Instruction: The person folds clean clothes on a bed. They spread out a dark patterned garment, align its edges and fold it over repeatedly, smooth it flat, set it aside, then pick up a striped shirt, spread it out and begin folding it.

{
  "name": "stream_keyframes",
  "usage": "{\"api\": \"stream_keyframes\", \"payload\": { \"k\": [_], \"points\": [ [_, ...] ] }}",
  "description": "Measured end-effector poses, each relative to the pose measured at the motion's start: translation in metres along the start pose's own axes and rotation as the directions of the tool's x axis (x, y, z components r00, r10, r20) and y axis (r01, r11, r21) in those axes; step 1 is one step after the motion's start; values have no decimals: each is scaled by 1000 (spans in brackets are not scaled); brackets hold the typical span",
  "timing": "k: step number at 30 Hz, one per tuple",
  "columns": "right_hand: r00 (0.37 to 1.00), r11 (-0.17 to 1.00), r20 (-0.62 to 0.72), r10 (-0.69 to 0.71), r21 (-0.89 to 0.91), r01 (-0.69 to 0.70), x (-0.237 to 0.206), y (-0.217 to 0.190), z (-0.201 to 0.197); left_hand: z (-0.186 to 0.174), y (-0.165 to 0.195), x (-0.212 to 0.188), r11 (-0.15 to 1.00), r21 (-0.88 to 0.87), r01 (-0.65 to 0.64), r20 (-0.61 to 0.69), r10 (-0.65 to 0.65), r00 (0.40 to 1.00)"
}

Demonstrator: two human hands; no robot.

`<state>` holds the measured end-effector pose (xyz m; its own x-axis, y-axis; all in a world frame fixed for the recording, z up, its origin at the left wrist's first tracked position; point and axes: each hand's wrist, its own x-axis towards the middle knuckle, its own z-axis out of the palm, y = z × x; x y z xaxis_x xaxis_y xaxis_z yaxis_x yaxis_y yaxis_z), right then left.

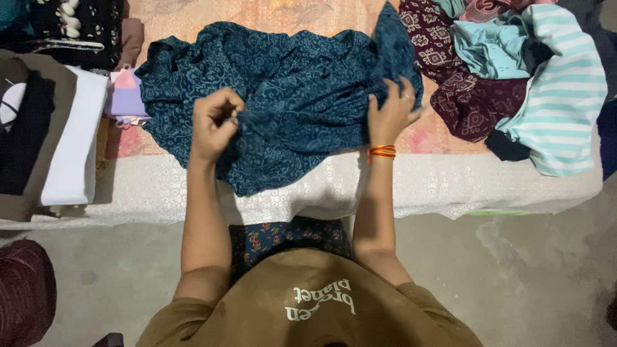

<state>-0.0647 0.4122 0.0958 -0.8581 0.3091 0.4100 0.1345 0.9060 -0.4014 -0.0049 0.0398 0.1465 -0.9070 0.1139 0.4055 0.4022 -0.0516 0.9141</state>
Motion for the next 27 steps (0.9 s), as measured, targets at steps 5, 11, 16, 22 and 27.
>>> {"api": "stream_keyframes", "payload": {
  "k": [5, 11, 16, 22, 27],
  "points": [
    [866, 819, 12, -500, 329, 469, -6, -52, 1, -11, 0, 6, 997, -76, -16, -20, 14, 1000],
    [736, 699, 133, -664, 461, 547, 4, -87, 9, -23, 2, -4, 996, 15, -88, -111, 89, 990],
    [575, 620, 235, -784, 237, 748, 28, -88, 1, -45, 13, -12, 987, 137, -79, -157, 100, 983],
    [674, 679, 98, -732, 173, 713, 55, -81, 1, -57, 20, -10, 987, 74, -143, -263, 157, 952],
    [719, 705, 10, -695, 202, 680, 68, -79, -2, -68, 26, -8, 965, 223, -140, -244, 194, 950]
  ]
}}
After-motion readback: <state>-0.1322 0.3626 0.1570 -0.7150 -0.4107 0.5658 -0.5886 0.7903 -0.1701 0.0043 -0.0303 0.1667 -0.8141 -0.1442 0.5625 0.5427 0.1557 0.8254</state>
